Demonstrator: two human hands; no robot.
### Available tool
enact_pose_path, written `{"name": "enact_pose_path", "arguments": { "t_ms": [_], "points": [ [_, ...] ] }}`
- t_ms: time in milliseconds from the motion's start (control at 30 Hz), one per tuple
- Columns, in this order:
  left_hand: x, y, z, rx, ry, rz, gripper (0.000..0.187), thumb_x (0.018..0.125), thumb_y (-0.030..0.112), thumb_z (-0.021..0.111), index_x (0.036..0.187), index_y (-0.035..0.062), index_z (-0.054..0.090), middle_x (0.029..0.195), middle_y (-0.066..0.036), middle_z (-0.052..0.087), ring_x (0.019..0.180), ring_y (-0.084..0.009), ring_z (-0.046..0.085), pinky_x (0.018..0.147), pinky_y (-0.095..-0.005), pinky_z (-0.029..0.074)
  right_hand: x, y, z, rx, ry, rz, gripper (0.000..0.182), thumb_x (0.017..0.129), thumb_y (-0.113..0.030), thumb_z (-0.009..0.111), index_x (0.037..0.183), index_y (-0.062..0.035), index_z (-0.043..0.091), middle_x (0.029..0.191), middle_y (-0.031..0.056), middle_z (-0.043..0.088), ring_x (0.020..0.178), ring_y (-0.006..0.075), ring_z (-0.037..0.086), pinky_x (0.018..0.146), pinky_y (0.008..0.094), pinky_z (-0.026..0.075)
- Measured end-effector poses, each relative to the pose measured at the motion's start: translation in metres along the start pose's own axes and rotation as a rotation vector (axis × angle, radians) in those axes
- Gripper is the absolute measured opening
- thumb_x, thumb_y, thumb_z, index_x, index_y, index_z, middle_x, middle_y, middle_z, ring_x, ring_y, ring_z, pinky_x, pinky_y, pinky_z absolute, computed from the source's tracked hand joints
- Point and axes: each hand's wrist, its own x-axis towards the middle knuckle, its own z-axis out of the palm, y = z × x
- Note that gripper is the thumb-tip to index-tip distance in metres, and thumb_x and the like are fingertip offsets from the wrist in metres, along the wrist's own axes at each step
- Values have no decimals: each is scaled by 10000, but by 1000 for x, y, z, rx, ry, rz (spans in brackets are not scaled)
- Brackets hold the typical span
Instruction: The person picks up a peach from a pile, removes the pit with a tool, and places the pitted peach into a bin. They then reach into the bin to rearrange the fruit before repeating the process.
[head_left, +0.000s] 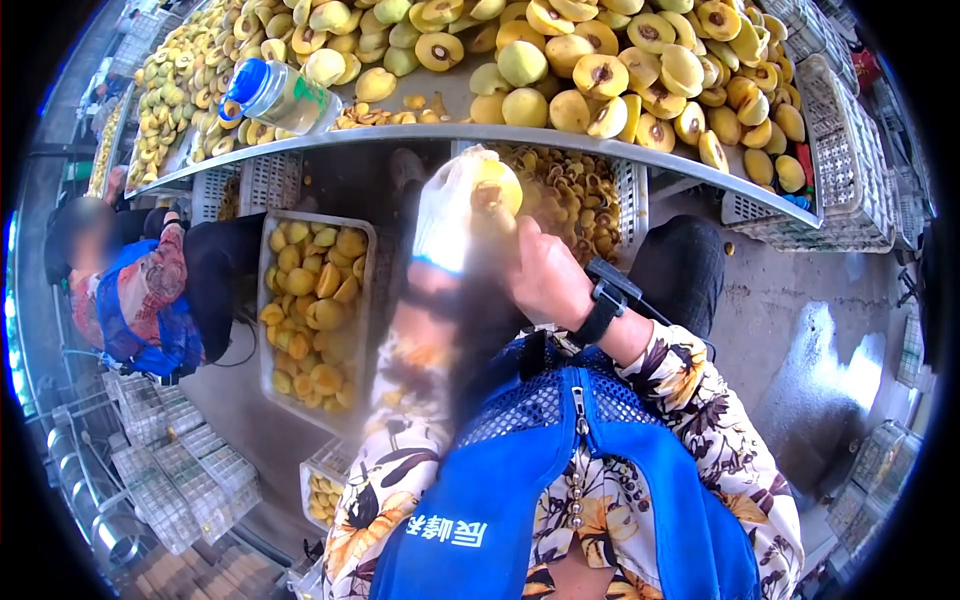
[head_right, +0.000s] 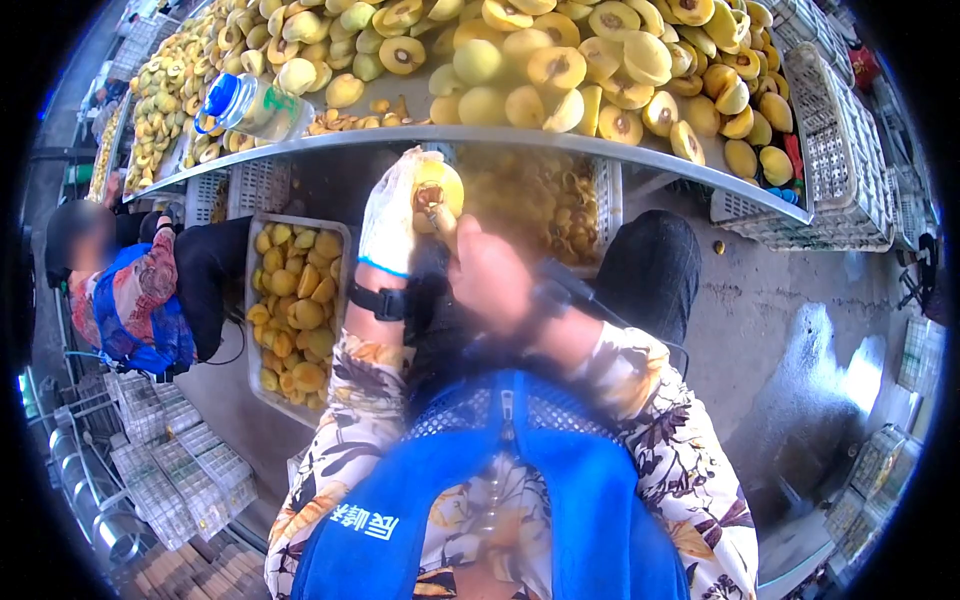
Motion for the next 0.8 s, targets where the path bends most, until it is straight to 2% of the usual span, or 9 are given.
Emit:
{"name": "enact_pose_path", "arguments": {
  "t_ms": [100, 167, 300, 433, 500, 567, 667, 733, 800],
  "points": [
    [2, 14, 2, 25, -30, -59, 281, 913, 248, 516, 1076, 35, 597, 968, -50, 615, 862, -134, 586, 760, -255, 481, 8, 4, 0, 66, -37, 56, 281, 745, -61, 568, 977, 66, 472, 778, 285, 596, 767, 419, 601, 686, 427, 480],
    [-4, 10, 2, -65, 2, 68, 281, 905, 255, 542, 1090, 48, 585, 982, -51, 608, 874, -142, 583, 758, -262, 485, 12, 3, -3, 197, -21, 61, 294, 760, -74, 570, 1014, 56, 502, 840, 261, 615, 824, 378, 620, 735, 380, 483],
    [12, -32, -13, -81, 86, 203, 291, 889, 287, 590, 1048, 46, 565, 980, -54, 599, 841, -168, 589, 719, -281, 503, 11, 2, 14, 214, 26, -5, 256, 806, -142, 547, 983, 40, 511, 821, 264, 608, 777, 404, 607, 701, 418, 480],
    [-2, -20, 5, -114, 293, 49, 258, 892, 283, 588, 999, 48, 592, 944, -52, 606, 793, -175, 599, 681, -259, 502, 5, -13, 12, 289, -41, 181, 278, 801, -139, 541, 1001, 50, 508, 830, 263, 609, 784, 400, 609, 711, 415, 481],
    [-4, -17, 9, -50, 279, 164, 251, 883, 267, 601, 985, 38, 601, 914, -53, 611, 789, -161, 597, 691, -253, 499, 4, -18, 8, 365, -140, 309, 290, 798, -136, 539, 1014, 55, 506, 832, 260, 611, 788, 396, 610, 717, 415, 480],
    [-2, -18, 7, -45, 205, 228, 241, 876, 244, 608, 973, 24, 607, 890, -53, 617, 791, -147, 596, 701, -247, 497, 5, -15, 9, 326, -123, 253, 296, 792, -129, 539, 1017, 60, 508, 827, 256, 614, 772, 387, 615, 707, 412, 483],
    [1, -7, 6, -130, 176, -5, 189, 852, 156, 602, 962, 4, 625, 876, -69, 642, 789, -126, 606, 719, -232, 494, 4, -5, 11, 329, -157, 274, 228, 807, -95, 500, 1000, 23, 476, 675, 110, 553, 523, 202, 532, 476, 311, 428],
    [1, -11, 7, -33, 203, 58, 182, 854, 127, 580, 966, -8, 629, 866, -80, 653, 763, -135, 617, 681, -238, 500, 9, 2, 20, 439, -125, 72, 162, 816, -57, 461, 972, -14, 451, 602, 23, 501, 387, 101, 460, 351, 249, 385],
    [-4, -9, 9, -74, 181, 250, 167, 812, 83, 633, 937, -27, 643, 862, -95, 661, 703, -130, 613, 589, -236, 504, 6, -20, 8, 1032, -294, 618, 121, 835, -31, 431, 950, -70, 425, 561, -13, 400, 357, 71, 354, 329, 246, 335]
  ]
}}
